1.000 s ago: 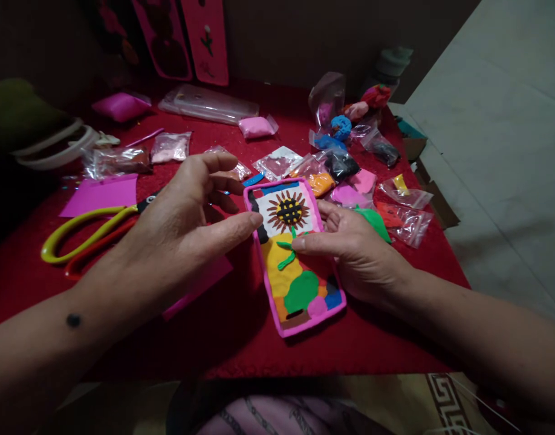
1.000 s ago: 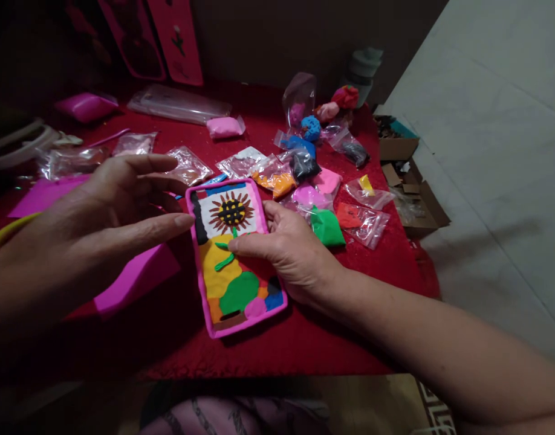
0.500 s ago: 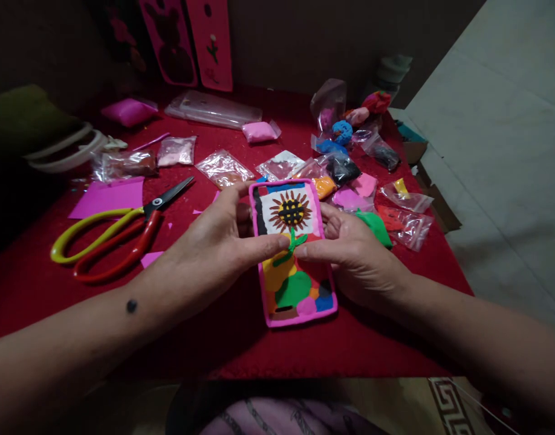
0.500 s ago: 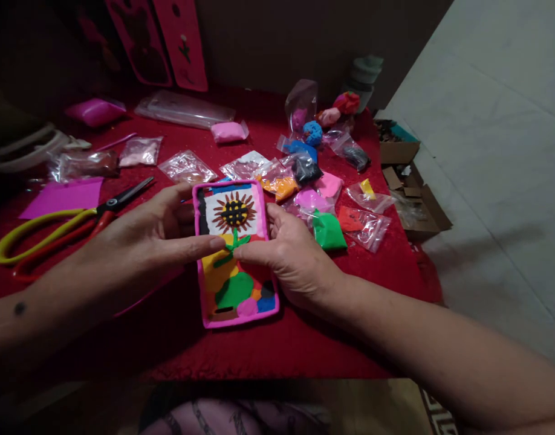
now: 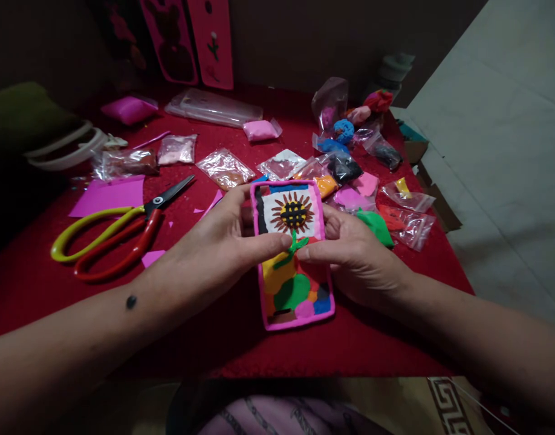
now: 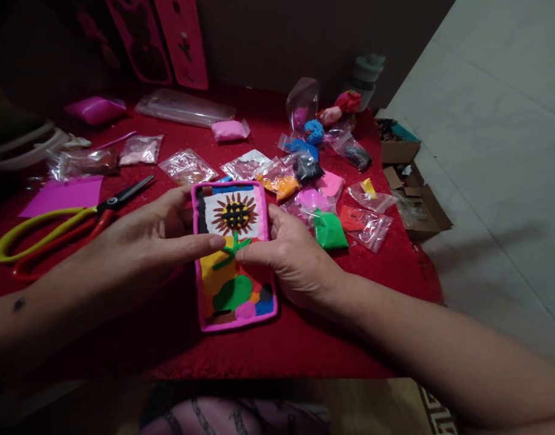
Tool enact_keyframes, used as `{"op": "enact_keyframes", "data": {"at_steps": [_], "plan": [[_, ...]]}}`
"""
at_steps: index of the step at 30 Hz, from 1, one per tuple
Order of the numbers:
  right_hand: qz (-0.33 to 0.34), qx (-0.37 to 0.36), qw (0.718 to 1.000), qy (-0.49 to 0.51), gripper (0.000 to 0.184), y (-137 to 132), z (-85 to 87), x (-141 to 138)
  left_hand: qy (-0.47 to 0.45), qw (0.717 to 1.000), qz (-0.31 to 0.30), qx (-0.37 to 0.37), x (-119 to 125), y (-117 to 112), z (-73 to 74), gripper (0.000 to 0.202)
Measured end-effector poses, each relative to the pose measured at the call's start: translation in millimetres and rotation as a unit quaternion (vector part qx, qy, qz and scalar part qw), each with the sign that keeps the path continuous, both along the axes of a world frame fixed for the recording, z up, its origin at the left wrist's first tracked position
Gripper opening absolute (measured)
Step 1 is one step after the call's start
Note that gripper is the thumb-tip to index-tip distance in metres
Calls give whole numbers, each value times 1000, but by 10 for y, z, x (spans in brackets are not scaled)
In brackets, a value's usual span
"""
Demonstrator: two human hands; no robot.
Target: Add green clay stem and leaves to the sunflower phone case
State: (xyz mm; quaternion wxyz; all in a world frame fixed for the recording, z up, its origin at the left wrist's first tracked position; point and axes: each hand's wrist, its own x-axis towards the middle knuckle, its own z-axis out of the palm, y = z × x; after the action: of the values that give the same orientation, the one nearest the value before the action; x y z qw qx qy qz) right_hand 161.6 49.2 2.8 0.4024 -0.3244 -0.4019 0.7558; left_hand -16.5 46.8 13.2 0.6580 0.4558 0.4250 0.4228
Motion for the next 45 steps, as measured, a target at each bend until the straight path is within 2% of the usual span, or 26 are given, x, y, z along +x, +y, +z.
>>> {"op": "enact_keyframes", "data": {"at_steps": [4, 8, 12, 17, 19, 25, 27, 31, 33, 36, 39, 41, 45], "plan": [[13, -19, 1000, 13, 44, -8, 19, -4, 29, 999, -15, -10, -11, -11, 21, 63], [18, -39, 999, 11, 45, -12, 45, -2, 49, 999, -6, 15, -12, 5, 1, 65], [14, -48, 999, 19, 44, 3, 73, -13, 58, 998, -21, 8, -41, 14, 17, 59], [34, -68, 997, 34, 45, 12, 91, -28, 35, 998, 55, -21, -77, -16, 124, 56], [31, -73, 996, 36, 46, 10, 97, -28, 37, 997, 63, -32, -79, -16, 142, 59], [26, -74, 997, 21, 47, 8, 102, -33, 22, 999, 3, -31, -61, 9, 106, 55], [27, -78, 996, 22, 47, 11, 99, -37, 29, 999, 5, -30, -65, 8, 107, 59], [26, -80, 996, 38, 50, 18, 90, -29, 101, 993, 64, 8, -123, 7, 165, 66], [26, -80, 996, 42, 51, 23, 86, -14, 152, 981, 101, 59, -180, 17, 221, 63], [17, -101, 994, 31, 45, 33, 86, 11, 208, 952, 160, 159, -273, 36, 329, 49], [10, -122, 992, 23, 43, 37, 89, 20, 261, 928, 195, 181, -334, 50, 411, 25], [14, -124, 992, 29, 44, 31, 92, 12, 269, 938, 158, 148, -342, 57, 419, 18], [14, -108, 993, 51, 42, 2, 106, -15, 190, 981, -3, 43, -269, 57, 337, 33]]}}
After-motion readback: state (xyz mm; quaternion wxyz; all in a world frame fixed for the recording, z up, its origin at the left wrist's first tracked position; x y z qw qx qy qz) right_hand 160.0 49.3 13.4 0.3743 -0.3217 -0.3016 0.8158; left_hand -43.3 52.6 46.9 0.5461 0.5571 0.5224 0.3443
